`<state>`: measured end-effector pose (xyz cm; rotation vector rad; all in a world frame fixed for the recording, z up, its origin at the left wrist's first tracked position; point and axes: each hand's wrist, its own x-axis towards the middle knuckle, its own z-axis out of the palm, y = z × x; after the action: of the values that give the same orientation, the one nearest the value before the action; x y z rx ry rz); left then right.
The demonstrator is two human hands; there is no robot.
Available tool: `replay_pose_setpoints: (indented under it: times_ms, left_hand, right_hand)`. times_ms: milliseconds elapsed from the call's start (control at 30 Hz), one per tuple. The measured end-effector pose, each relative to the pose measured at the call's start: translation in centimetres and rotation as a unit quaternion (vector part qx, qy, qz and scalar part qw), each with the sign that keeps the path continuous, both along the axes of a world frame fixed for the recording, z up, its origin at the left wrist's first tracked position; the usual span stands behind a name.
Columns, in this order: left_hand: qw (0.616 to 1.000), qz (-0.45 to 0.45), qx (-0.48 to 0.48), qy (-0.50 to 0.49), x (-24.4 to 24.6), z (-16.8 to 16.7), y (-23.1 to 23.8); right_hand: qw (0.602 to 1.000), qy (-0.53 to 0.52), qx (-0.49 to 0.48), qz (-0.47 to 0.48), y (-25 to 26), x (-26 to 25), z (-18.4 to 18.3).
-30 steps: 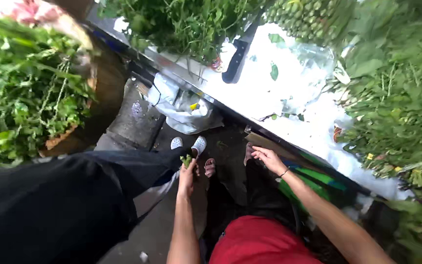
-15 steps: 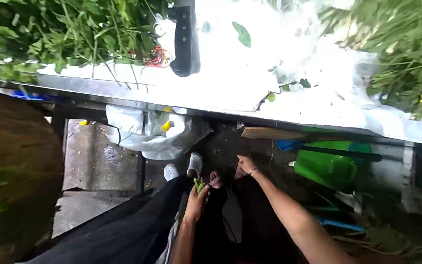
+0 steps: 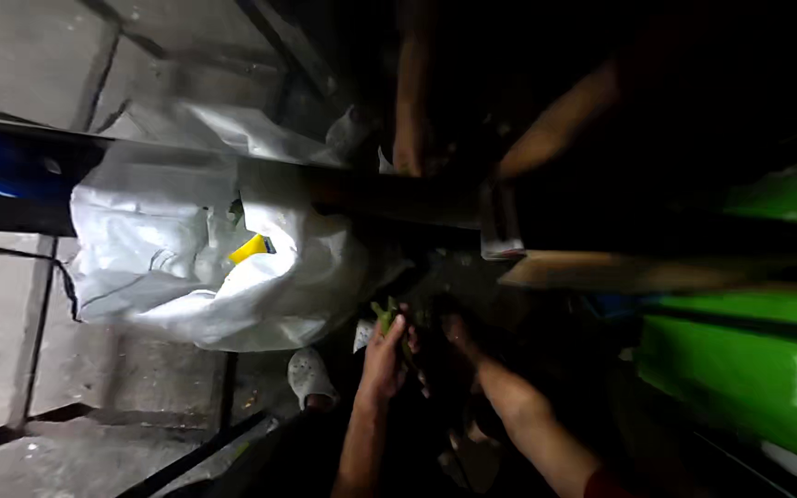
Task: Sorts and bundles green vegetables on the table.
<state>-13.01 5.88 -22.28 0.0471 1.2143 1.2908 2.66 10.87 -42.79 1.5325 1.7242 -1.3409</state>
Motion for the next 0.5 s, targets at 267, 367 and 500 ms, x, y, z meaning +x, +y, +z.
replay_pose_setpoints:
  times_ms: [267, 367, 500]
  left_hand:
    - [0.995, 0.043, 0.081, -0.029, -2.4, -11.0, 5.2]
    - [0.993, 0.06, 0.093, -0.029, -2.5, -12.2, 5.2]
    - [0.993, 0.059, 0.096, 0.015, -2.1, -9.5, 3.6]
  right_hand:
    - [0.983, 0.146, 0.086, -0.068, -0.3, -4.3, -19.0]
    - [0.989, 0.094, 0.087, 0.069, 0.7, -4.9, -17.4]
    - [0.993, 0.046, 0.05, 0.098, 2.1, -5.1, -10.0]
